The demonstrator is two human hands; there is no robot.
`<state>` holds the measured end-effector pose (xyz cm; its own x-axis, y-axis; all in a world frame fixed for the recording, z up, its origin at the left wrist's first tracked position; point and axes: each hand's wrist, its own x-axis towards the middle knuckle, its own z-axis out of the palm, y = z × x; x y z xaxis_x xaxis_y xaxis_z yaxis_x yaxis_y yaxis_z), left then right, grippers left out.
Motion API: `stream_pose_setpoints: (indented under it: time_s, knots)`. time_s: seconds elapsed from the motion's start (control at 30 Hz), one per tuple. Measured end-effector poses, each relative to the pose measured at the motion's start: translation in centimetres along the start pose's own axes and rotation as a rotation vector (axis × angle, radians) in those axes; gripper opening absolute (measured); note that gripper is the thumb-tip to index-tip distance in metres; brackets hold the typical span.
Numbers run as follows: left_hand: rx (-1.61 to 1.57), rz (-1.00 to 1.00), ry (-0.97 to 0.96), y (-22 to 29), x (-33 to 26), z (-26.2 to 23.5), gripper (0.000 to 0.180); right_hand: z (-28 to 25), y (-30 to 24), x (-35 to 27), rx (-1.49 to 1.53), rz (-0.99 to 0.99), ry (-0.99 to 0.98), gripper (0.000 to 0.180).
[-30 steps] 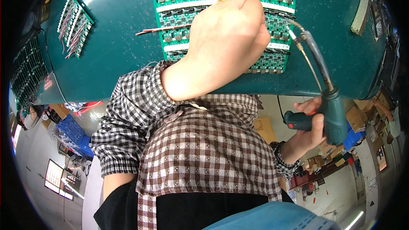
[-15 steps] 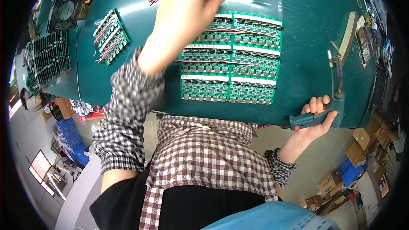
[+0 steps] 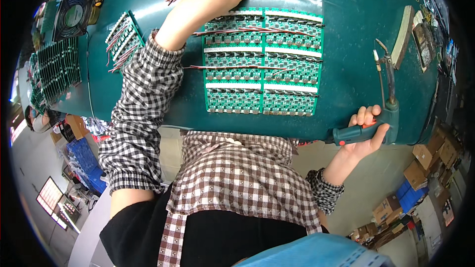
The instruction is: The person positions wires onto circuit boards and solders them in place using a soldering tool.
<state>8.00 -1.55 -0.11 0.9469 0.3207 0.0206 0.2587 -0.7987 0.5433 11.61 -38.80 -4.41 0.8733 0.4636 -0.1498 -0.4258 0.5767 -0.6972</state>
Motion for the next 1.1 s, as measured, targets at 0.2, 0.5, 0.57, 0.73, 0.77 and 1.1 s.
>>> stream_pose_setpoints:
  time_s: [0.2,0.5,0.57,0.73,0.77,1.1]
  knots:
    - [0.172,0.249,0.097,1.4,-1.5,-0.2,0.014,-0.5,0.1,-0.2,0.004,0.001,-0.044,0.046]
    - [-0.171,0.189,-0.182,7.2,-6.8,3.4,0.008,1.3,-0.7,-0.6,-0.080,0.049,-0.015,0.044]
    - [-0.001,0.193,-0.120,6.5,-6.7,4.8,0.007,1.9,-1.3,-1.6,-0.150,0.034,-0.017,0.044]
    - [-0.073,0.090,-0.097,6.5,-7.2,5.5,0.007,2.3,-2.3,-3.6,-0.283,-0.029,0.067,0.045]
    - [-0.052,0.108,-0.070,6.5,-7.3,5.6,0.007,2.4,-2.4,-3.9,-0.323,-0.031,0.112,0.046]
    - [-0.109,0.126,0.027,6.7,-7.5,6.9,0.006,4.5,-2.5,-6.2,-0.613,-0.027,0.232,0.050]
